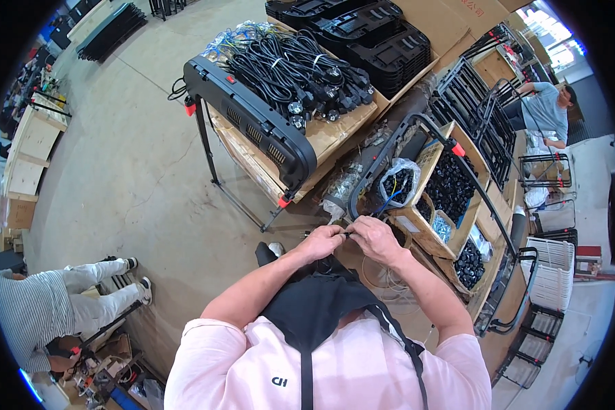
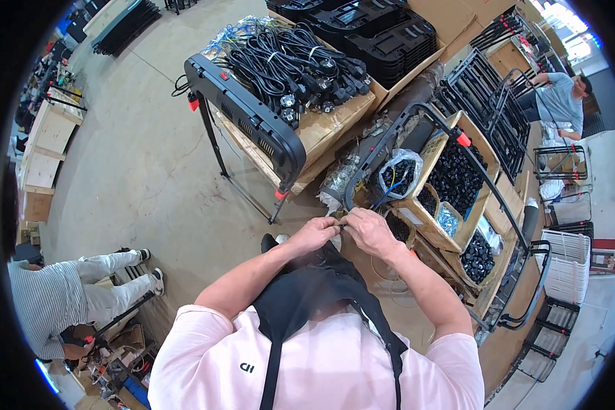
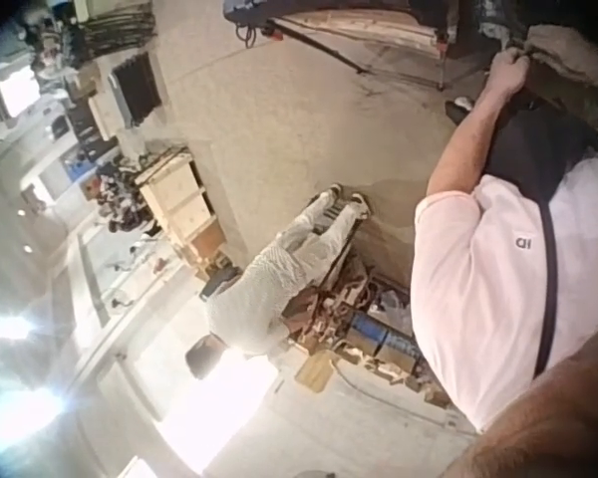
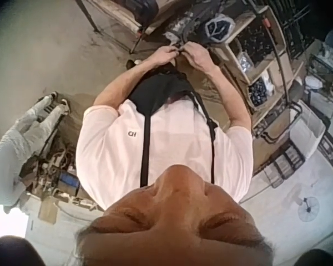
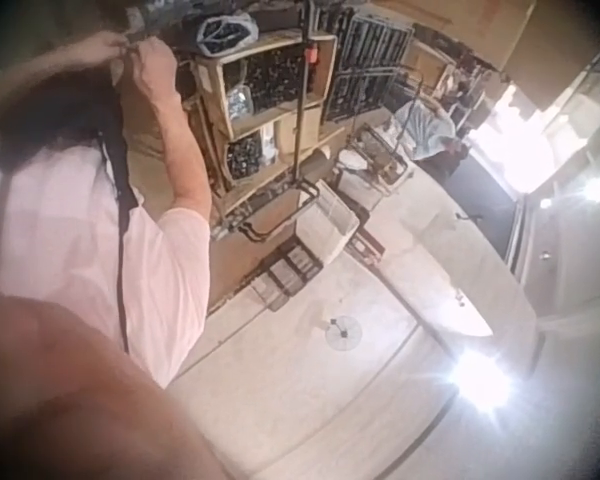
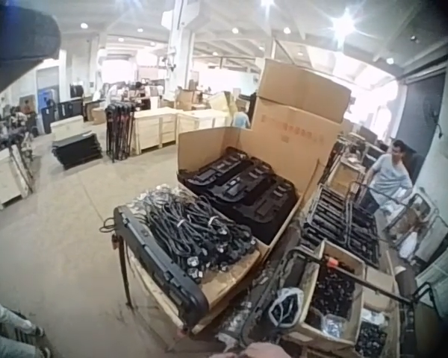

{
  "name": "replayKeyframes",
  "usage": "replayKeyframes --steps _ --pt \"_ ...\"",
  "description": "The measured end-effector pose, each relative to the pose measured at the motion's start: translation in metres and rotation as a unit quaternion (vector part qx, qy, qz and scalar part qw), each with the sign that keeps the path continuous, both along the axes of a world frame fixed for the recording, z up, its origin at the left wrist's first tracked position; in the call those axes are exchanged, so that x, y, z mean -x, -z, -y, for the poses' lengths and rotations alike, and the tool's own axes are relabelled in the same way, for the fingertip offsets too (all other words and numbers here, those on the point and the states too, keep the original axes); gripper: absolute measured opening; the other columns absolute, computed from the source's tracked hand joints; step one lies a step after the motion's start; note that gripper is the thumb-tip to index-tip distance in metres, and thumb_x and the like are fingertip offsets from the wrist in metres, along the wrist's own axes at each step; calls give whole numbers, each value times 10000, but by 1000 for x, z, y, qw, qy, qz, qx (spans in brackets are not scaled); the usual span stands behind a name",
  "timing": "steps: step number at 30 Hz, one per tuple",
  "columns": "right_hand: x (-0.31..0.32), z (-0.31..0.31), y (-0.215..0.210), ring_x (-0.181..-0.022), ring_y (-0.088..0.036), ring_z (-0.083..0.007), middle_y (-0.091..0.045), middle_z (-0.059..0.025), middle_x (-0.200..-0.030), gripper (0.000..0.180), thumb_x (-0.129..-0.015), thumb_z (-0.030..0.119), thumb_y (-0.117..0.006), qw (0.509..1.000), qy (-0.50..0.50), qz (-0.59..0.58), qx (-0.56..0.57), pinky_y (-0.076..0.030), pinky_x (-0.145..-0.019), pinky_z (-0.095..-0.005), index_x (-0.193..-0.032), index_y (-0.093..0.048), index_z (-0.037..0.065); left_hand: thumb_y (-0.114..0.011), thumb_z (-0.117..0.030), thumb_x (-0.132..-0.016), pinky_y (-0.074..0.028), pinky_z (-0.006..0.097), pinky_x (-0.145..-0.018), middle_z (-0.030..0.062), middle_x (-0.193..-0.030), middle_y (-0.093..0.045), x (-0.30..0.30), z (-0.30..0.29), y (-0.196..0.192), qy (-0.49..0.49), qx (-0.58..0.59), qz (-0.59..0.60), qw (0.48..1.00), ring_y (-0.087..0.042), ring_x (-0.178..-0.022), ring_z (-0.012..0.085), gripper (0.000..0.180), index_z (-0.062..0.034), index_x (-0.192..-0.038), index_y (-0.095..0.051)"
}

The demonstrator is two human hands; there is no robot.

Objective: Assemble the housing and internal components of a leaf blower using an electric screwdriver.

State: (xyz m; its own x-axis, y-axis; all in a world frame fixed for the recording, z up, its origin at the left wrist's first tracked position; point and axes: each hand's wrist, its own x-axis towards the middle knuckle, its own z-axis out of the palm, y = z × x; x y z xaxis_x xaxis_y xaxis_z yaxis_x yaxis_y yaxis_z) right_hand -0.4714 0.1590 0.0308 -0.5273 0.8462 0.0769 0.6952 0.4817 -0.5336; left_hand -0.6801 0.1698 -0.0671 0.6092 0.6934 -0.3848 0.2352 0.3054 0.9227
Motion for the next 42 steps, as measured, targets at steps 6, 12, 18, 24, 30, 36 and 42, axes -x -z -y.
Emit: replayKeyframes --steps 6,12,18,24,30,36,42 --pt "-3 -6 1 -934 -649 -359 -620 -146 -946 169 -850 40 -712 999 -38 24 13 -541 -827 -440 -1012 -672 17 -604 -233 -1009 -494 366 -720 60 -819 -649 1 -2 -4 -8 23 7 1000 -583 -769 154 261 5 -1064 -697" --pt "0 -7 2 -943 -646 -365 -618 -150 -958 142 -875 51 -678 999 -37 34 10 -544 -846 -447 -1008 -652 9 -596 -226 -1004 -483 365 -718 51 -802 -636 -1 -2 2 -12 27 3 1000 -569 -772 157 258 5 -1056 -697" --pt "1 -11 6 -976 -652 -391 -622 -185 -972 104 -913 74 -638 995 -30 81 46 -543 -855 -467 -977 -585 11 -589 -243 -994 -499 387 -751 91 -830 -674 -1 -5 5 8 25 -10 1000 -600 -788 190 290 6 -1080 -708" --pt "1 -9 7 -983 -654 -400 -620 -191 -991 113 -932 92 -647 992 -14 79 94 -542 -870 -471 -977 -579 14 -610 -315 -957 -523 391 -792 129 -880 -725 -1 -12 0 14 33 -24 999 -651 -835 207 364 9 -1069 -735" --pt "24 37 8 -933 -702 -392 -689 -181 -975 334 -922 229 -739 956 205 14 208 -555 -792 -502 -1179 -630 46 -617 -349 -951 -535 398 -787 132 -888 -741 7 -19 2 35 8 -66 997 -686 -839 229 386 -5 -1070 -747" --pt "11 65 120 -1125 -700 -411 -725 -209 -1194 637 -916 506 -721 833 409 99 360 -554 -960 -515 -1318 -590 30 -621 -364 -987 -549 408 -790 142 -907 -750 13 -18 -4 103 -13 -101 990 -708 -831 270 388 0 -1052 -740" --pt "-46 24 281 -1283 -657 -336 -754 -146 -1221 691 -904 654 -617 738 552 176 345 -453 -1105 -558 -1257 -662 61 -593 -349 -1039 -551 393 -786 109 -873 -738 -4 -32 -14 168 -13 -93 981 -701 -818 226 368 -10 -1055 -734"
